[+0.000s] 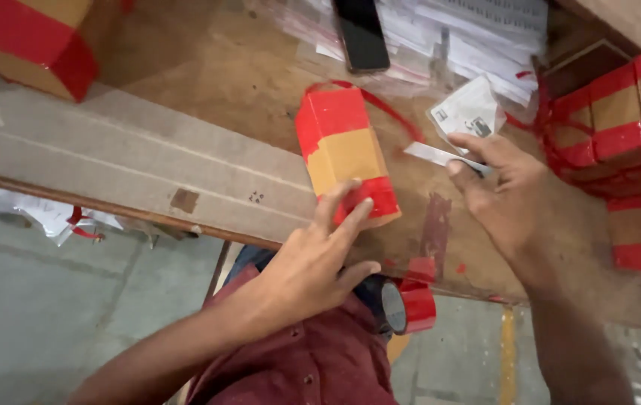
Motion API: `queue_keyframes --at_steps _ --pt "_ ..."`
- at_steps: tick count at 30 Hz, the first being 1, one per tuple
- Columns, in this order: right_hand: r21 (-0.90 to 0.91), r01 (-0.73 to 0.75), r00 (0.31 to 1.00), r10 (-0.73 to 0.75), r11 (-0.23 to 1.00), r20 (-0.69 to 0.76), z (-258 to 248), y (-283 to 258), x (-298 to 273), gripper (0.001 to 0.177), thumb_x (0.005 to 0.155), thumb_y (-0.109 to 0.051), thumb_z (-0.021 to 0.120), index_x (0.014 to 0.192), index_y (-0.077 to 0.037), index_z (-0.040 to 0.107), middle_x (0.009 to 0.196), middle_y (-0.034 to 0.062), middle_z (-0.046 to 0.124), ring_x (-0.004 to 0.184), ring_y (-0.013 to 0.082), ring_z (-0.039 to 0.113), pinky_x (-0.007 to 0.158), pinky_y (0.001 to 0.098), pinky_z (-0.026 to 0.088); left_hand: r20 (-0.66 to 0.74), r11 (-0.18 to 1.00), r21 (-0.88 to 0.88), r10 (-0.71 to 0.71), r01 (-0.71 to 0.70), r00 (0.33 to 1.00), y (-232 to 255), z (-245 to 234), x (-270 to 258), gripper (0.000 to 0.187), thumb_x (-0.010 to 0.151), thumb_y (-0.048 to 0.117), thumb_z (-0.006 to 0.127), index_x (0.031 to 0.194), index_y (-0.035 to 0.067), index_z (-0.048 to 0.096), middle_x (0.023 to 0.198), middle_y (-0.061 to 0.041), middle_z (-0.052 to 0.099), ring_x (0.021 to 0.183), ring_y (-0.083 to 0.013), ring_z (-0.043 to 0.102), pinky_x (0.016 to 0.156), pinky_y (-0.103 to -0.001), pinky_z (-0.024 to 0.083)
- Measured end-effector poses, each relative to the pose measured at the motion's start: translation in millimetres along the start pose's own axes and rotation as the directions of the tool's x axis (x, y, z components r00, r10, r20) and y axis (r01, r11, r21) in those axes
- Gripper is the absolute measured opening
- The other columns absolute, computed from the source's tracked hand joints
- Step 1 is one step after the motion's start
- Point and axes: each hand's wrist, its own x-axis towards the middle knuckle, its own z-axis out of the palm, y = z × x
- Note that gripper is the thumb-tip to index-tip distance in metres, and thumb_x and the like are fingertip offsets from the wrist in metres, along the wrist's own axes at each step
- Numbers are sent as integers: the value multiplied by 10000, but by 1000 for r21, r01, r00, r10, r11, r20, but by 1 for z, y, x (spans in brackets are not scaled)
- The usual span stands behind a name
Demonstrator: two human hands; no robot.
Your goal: The person is applying red adhesive tape to small cardboard boxes at a workbench.
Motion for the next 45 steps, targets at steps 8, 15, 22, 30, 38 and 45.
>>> queue_keyframes --at_steps 8,15,22,30,38,45 --pt "-63 334 933 -339 940 -116 47 48 14 245 934 -53 750 1179 -60 765 850 145 632 760 269 622 704 373 474 -87 976 179 140 -122 986 -11 -15 8 339 890 211 785 1215 156 702 1295 -31 646 819 -297 729 626 -428 577" --pt "-122 423 897 -434 898 -83 53 51 17 170 918 -60 753 1086 -46 774 828 123 632 789 297 627 760 419 475 -198 946 242 268 -218 943 -14 -16 8 292 875 225 799 1155 167 741 1233 -8 668 876 -234 742 653 -384 581" --pt "-41 276 961 -275 960 25 34 44 -7 199 900 -85 757 1096 -65 780 794 90 611 704 228 593 696 368 460 -223 951 231 257 -206 940 -16 -12 6 288 873 241 809 1148 172 757 1213 11 689 829 -206 732 647 -365 579" --pt "-54 290 957 -289 956 27 32 41 -12 205 911 -92 766 1113 -59 779 793 74 593 726 219 577 774 362 449 -229 950 229 267 -215 936 -18 -9 5 294 878 225 802 1161 162 753 1218 2 696 872 -211 746 667 -360 586" --pt "-93 350 937 -349 932 24 35 40 -10 177 913 -84 760 1086 -46 772 808 76 607 787 246 605 819 383 454 -231 949 244 256 -199 939 -19 -8 5 281 871 231 809 1140 166 759 1209 -6 703 807 -213 736 641 -365 577" --pt "-125 337 940 -341 933 -6 34 38 -13 176 917 -90 753 1089 -60 772 866 84 640 828 248 617 848 388 456 -256 953 220 265 -211 930 -19 -8 4 281 885 229 806 1152 161 755 1210 -3 703 834 -207 746 658 -358 581"
